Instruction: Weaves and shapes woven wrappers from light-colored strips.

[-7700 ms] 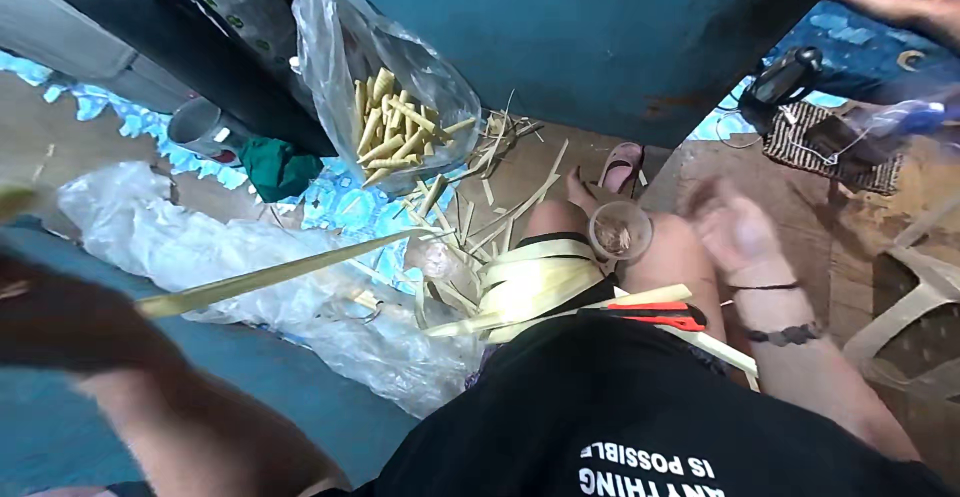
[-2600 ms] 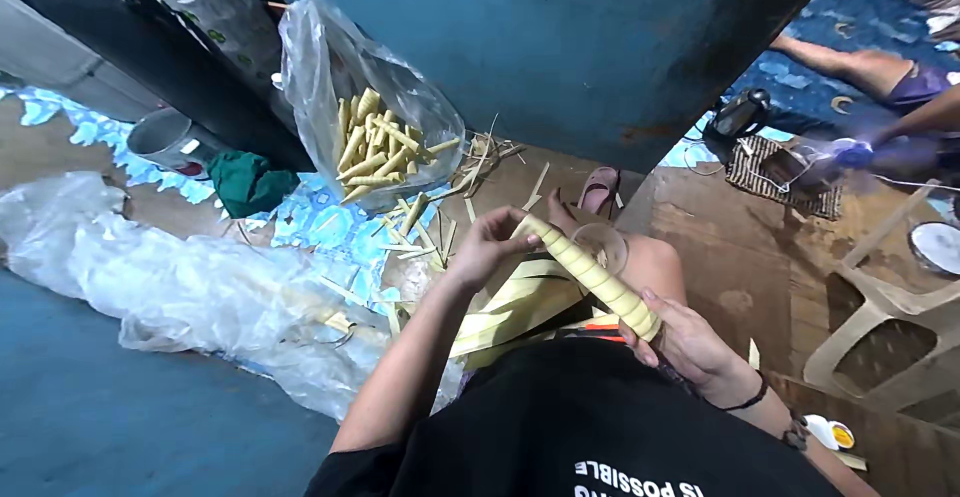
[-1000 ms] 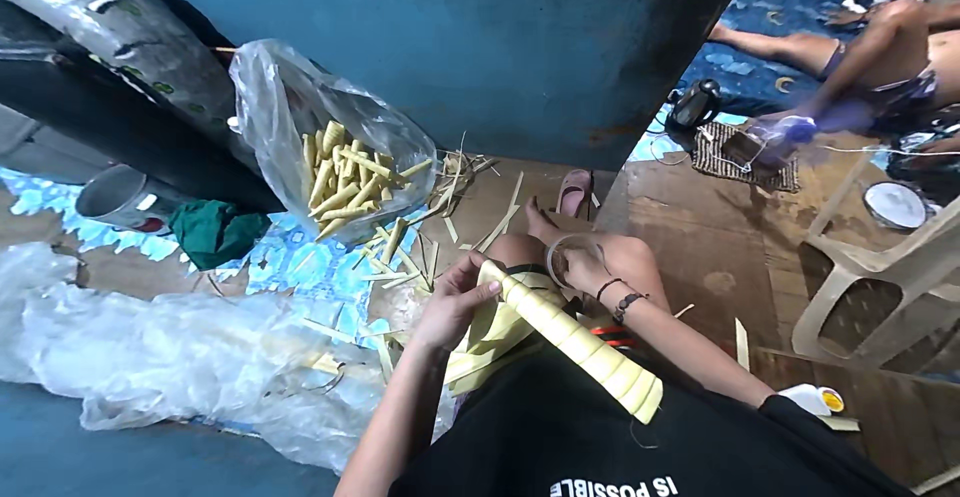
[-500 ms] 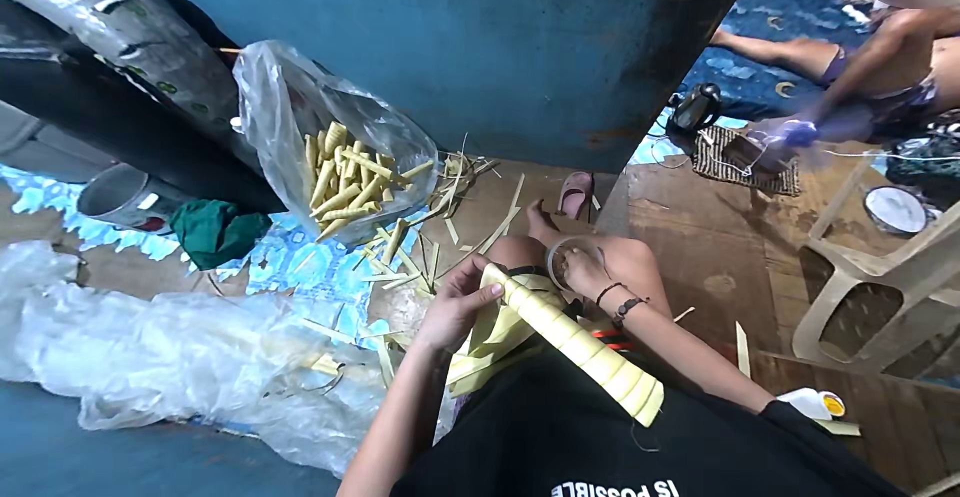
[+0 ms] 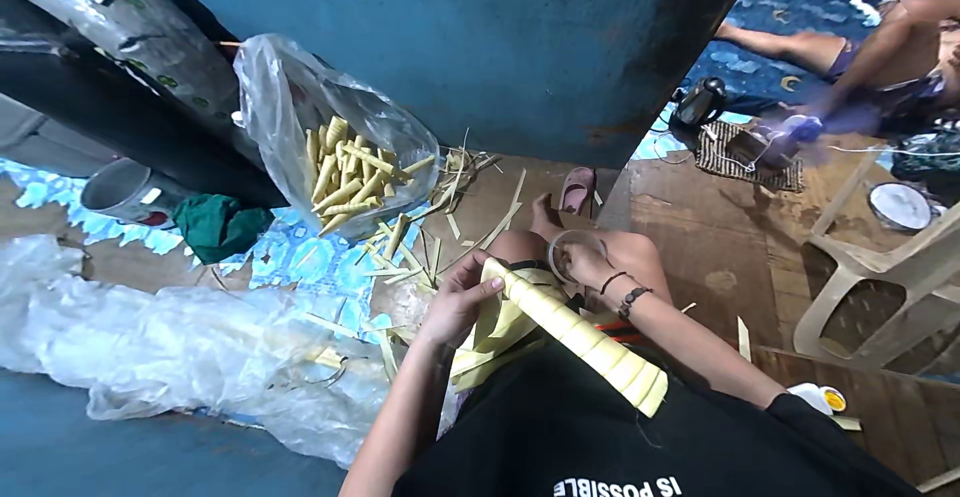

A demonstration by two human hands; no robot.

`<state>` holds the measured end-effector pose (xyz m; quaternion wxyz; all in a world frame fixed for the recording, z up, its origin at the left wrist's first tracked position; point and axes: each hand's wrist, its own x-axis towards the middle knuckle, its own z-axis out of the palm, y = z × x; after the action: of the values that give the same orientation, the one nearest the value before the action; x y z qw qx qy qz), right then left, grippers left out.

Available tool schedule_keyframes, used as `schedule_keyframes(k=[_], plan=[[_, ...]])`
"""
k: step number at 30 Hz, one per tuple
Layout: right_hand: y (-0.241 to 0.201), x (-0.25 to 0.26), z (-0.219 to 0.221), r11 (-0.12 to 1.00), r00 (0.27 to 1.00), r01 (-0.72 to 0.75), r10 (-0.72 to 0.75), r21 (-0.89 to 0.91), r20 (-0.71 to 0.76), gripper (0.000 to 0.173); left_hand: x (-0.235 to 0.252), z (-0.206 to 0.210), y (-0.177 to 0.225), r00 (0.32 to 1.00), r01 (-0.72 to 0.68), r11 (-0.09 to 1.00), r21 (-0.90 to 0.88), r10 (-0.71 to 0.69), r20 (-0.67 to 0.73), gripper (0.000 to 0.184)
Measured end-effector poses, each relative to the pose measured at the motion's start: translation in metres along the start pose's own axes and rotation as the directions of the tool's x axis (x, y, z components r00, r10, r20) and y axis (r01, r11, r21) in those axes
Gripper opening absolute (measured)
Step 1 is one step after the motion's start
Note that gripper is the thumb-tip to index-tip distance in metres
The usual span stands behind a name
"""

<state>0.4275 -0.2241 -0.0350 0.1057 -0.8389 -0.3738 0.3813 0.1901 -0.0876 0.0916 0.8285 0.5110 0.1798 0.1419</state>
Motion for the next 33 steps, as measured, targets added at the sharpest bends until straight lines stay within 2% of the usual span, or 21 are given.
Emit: schedule_keyframes(k=[3, 4, 6, 7, 8, 9, 10, 11, 12, 14, 17, 23, 26, 31, 33], plan=[[-0.015, -0.013, -0.020, 0.999, 0.993, 0.050, -0.047, 0.020, -0.107, 0.023, 0.000, 0.000, 0.001, 1.000, 0.012, 0.997, -0.076, -0.013, -0.014, 0.015], [-0.020, -0.021, -0.027, 0.989, 0.977, 0.122, -0.105, 0.081, -0.187, 0.019, 0.000, 0.000, 0.002, 1.000, 0.020, 0.995, -0.098, -0.019, 0.013, 0.014], [-0.034, -0.044, -0.039, 0.911, 0.895, 0.327, -0.215, 0.250, -0.391, 0.013, 0.003, 0.001, 0.003, 0.991, 0.028, 0.992, -0.119, -0.012, 0.135, 0.012], [-0.046, -0.060, -0.047, 0.828, 0.846, 0.441, -0.254, 0.347, -0.468, 0.011, 0.005, 0.003, 0.003, 0.977, 0.036, 0.993, -0.110, -0.012, 0.214, 0.013], [-0.057, -0.078, -0.053, 0.697, 0.798, 0.556, -0.295, 0.453, -0.526, 0.010, 0.008, 0.007, 0.003, 0.960, 0.040, 0.995, -0.095, -0.012, 0.281, 0.015], [-0.069, -0.097, -0.059, 0.521, 0.756, 0.646, -0.341, 0.558, -0.559, 0.011, 0.010, 0.011, 0.002, 0.945, 0.045, 0.994, -0.096, -0.011, 0.328, 0.016], [-0.079, -0.116, -0.063, 0.344, 0.727, 0.685, -0.381, 0.642, -0.572, 0.012, 0.012, 0.015, 0.001, 0.933, 0.044, 0.994, -0.102, -0.005, 0.359, 0.018], [-0.087, -0.131, -0.065, 0.225, 0.688, 0.711, -0.422, 0.667, -0.591, 0.011, 0.014, 0.018, 0.000, 0.926, 0.037, 0.993, -0.110, 0.007, 0.376, 0.019], [-0.093, -0.143, -0.066, 0.184, 0.640, 0.747, -0.459, 0.639, -0.616, 0.009, 0.016, 0.021, 0.001, 0.922, 0.029, 0.993, -0.111, 0.017, 0.386, 0.020], [-0.098, -0.156, -0.065, 0.256, 0.561, 0.825, -0.487, 0.505, -0.669, 0.009, 0.018, 0.027, 0.003, 0.919, 0.012, 0.996, -0.089, 0.024, 0.393, 0.021], [-0.094, -0.158, -0.061, 0.367, 0.538, 0.842, -0.503, 0.396, -0.677, 0.007, 0.018, 0.030, 0.003, 0.902, 0.010, 0.994, -0.112, 0.040, 0.431, 0.020], [-0.088, -0.157, -0.057, 0.317, 0.548, 0.836, -0.500, 0.448, -0.670, 0.005, 0.013, 0.030, 0.004, 0.869, 0.012, 0.995, -0.100, 0.039, 0.494, 0.020], [-0.090, -0.161, -0.053, 0.362, 0.537, 0.841, -0.466, 0.402, -0.703, 0.007, 0.012, 0.032, 0.006, 0.863, 0.012, 0.998, -0.069, 0.025, 0.504, 0.019], [-0.095, -0.167, -0.057, 0.443, 0.494, 0.855, -0.533, 0.271, -0.687, 0.004, 0.008, 0.037, 0.012, 0.859, -0.038, 0.999, 0.036, 0.014, 0.511, 0.018], [-0.094, -0.167, -0.057, 0.458, 0.500, 0.849, -0.533, 0.264, -0.682, 0.004, 0.007, 0.038, 0.010, 0.864, -0.034, 0.999, 0.041, 0.008, 0.503, 0.019]])
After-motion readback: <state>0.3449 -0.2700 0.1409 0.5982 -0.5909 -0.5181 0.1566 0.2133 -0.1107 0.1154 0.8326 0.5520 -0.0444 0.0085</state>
